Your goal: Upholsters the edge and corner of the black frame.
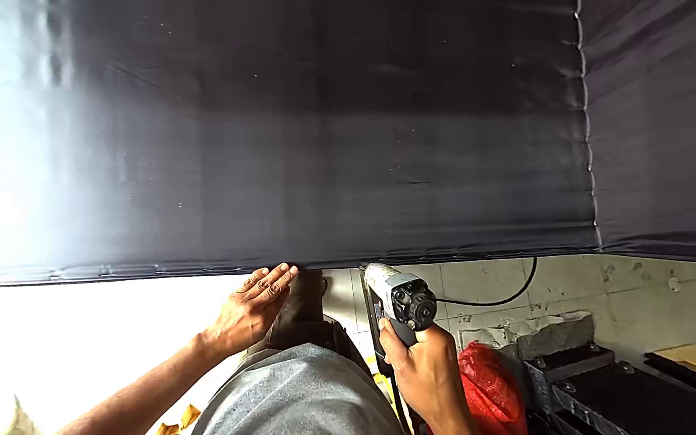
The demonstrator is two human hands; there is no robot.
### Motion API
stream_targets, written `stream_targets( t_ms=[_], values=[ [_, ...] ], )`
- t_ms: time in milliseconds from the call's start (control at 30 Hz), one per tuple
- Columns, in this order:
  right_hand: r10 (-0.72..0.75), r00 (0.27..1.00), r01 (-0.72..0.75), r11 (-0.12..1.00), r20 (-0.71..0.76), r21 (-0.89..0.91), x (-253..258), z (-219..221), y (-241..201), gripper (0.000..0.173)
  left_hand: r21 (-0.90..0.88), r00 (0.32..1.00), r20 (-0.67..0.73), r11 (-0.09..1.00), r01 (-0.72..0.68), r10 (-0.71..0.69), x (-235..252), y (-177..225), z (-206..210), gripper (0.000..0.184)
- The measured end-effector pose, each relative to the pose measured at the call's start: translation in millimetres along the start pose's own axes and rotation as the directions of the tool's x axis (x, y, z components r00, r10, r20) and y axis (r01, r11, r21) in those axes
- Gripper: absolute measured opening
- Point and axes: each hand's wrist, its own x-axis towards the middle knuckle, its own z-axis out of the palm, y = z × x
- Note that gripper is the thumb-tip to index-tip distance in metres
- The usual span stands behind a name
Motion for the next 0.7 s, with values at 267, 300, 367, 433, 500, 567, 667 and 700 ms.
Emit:
stream_targets(
  t_ms=[267, 300, 367, 433, 500, 567, 667, 700],
  values=[
    [-0.009, 0.999, 0.010, 1.000, 0.031, -0.019, -19.0, 52.2, -57.6, 0.017, -0.087, 0.999, 0.031, 0.996, -0.029, 0.032, -38.8, -43.1, -35.1, 0.028],
    [0.002, 0.999, -0.002, 1.000, 0.038, -0.022, -18.9, 60.3, -62.9, 0.018, -0.092, 0.999, 0.037, 0.995, -0.037, 0.040, -43.2, -50.2, -39.5, 0.027],
    [0.013, 0.999, -0.012, 0.999, 0.030, -0.036, -23.1, 72.6, -74.9, 0.019, -0.098, 0.997, 0.043, 0.993, -0.065, 0.070, -53.7, -63.0, -47.2, 0.027],
    [-0.010, 1.000, 0.011, 0.999, 0.024, -0.045, -27.3, 79.3, -90.7, 0.020, -0.117, 0.994, 0.042, 0.989, -0.095, 0.100, -62.1, -76.9, -52.9, 0.028],
    [-0.034, 0.999, 0.035, 0.998, 0.027, -0.059, -33.3, 88.3, -105.6, 0.019, -0.152, 0.990, 0.055, 0.981, -0.118, 0.127, -69.0, -86.0, -59.7, 0.028],
    [-0.064, 0.998, 0.065, 0.994, 0.017, -0.083, -31.9, 104.6, -111.9, 0.020, -0.183, 0.987, 0.043, 0.973, -0.142, 0.152, -68.0, -95.1, -63.2, 0.027],
    [-0.077, 0.997, 0.079, 0.991, 0.031, -0.106, -38.0, 111.0, -119.1, 0.027, -0.214, 0.986, 0.020, 0.964, -0.160, 0.168, -67.2, -103.5, -66.9, 0.026],
    [-0.058, 0.997, 0.063, 0.993, 0.050, -0.096, -42.6, 103.8, -123.8, 0.030, -0.211, 0.985, 0.021, 0.964, -0.163, 0.171, -67.4, -106.9, -68.5, 0.027]
  ],
)
